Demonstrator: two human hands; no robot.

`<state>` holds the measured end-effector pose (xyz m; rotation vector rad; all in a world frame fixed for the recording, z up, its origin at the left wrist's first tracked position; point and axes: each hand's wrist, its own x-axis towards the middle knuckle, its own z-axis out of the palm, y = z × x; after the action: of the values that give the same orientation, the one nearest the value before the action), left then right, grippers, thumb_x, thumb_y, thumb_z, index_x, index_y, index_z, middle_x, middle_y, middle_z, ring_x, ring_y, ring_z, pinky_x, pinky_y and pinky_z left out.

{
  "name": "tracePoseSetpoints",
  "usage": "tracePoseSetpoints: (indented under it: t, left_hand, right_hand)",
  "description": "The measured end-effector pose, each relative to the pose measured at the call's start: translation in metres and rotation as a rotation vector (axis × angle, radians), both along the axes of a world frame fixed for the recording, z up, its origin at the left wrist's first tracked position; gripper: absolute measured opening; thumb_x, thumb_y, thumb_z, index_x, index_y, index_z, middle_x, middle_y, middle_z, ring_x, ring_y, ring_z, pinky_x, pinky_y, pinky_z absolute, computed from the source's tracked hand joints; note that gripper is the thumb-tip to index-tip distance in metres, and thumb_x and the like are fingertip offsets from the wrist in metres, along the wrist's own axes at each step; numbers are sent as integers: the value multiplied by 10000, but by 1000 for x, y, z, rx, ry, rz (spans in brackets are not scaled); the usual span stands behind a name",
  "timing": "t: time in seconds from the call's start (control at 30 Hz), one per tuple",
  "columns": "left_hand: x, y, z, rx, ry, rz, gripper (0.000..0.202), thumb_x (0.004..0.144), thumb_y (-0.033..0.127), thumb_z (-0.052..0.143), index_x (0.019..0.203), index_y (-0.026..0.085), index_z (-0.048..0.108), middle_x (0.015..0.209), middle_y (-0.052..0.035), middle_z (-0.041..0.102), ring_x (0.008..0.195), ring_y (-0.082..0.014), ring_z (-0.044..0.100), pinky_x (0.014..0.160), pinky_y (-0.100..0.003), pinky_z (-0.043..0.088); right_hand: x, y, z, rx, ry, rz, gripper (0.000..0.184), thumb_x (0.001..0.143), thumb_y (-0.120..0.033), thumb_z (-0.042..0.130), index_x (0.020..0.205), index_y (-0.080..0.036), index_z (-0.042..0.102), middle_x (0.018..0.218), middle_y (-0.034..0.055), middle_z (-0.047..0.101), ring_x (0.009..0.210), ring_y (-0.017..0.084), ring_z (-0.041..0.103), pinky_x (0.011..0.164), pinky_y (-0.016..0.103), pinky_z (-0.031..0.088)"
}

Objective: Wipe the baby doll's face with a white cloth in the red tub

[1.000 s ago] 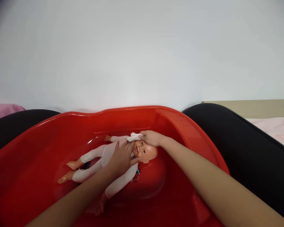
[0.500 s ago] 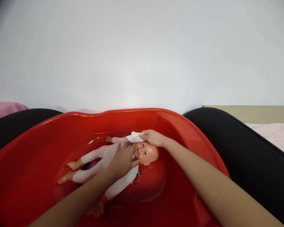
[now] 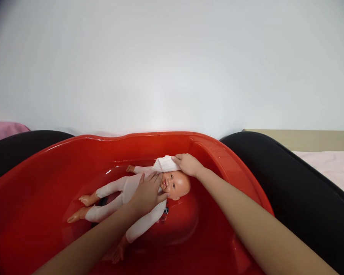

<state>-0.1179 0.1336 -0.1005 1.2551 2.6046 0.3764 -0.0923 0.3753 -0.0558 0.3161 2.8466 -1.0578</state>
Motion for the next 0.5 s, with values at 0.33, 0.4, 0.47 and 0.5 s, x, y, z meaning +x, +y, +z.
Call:
tracePoseSetpoints:
  t: [0.33,0.4,0.47,0.5]
  left_hand:
    - [-2,-1,4,7,-12,15,535,1005,493,613,1460,214,582,1645,-150,557,1629,-365,349,1339,-739,195]
    - [-2,-2,2,12,-29,19,564,1007,484,615,1500,218,551,1665,-149,535,1639,-360,330,1344,-739,174]
    - [-3,-2,1,19,-35,24,605,1006,477,623,1536,205,519,1658,-155,541,1632,-357,342,1342,-741,176]
    - [-3,-2,1,20,-33,25,620,1004,474,630,1543,193,511,1652,-159,547,1627,-359,349,1340,-744,181]
  right_hand:
    - [2,-7,19,407,-259,-24,507,1020,-518,442,815,-172,751,941,164,771,816,269,688,677,358,392]
    - [3,-9,21,357,-239,-26,525,1003,-556,455,755,-182,728,861,140,752,742,242,657,654,355,373]
    - [4,-9,23,361,-244,-25,519,990,-560,465,739,-181,717,850,134,745,720,233,641,646,354,364]
    - [4,-9,23,366,-265,-26,500,983,-547,476,751,-177,719,865,136,748,725,235,642,644,354,367]
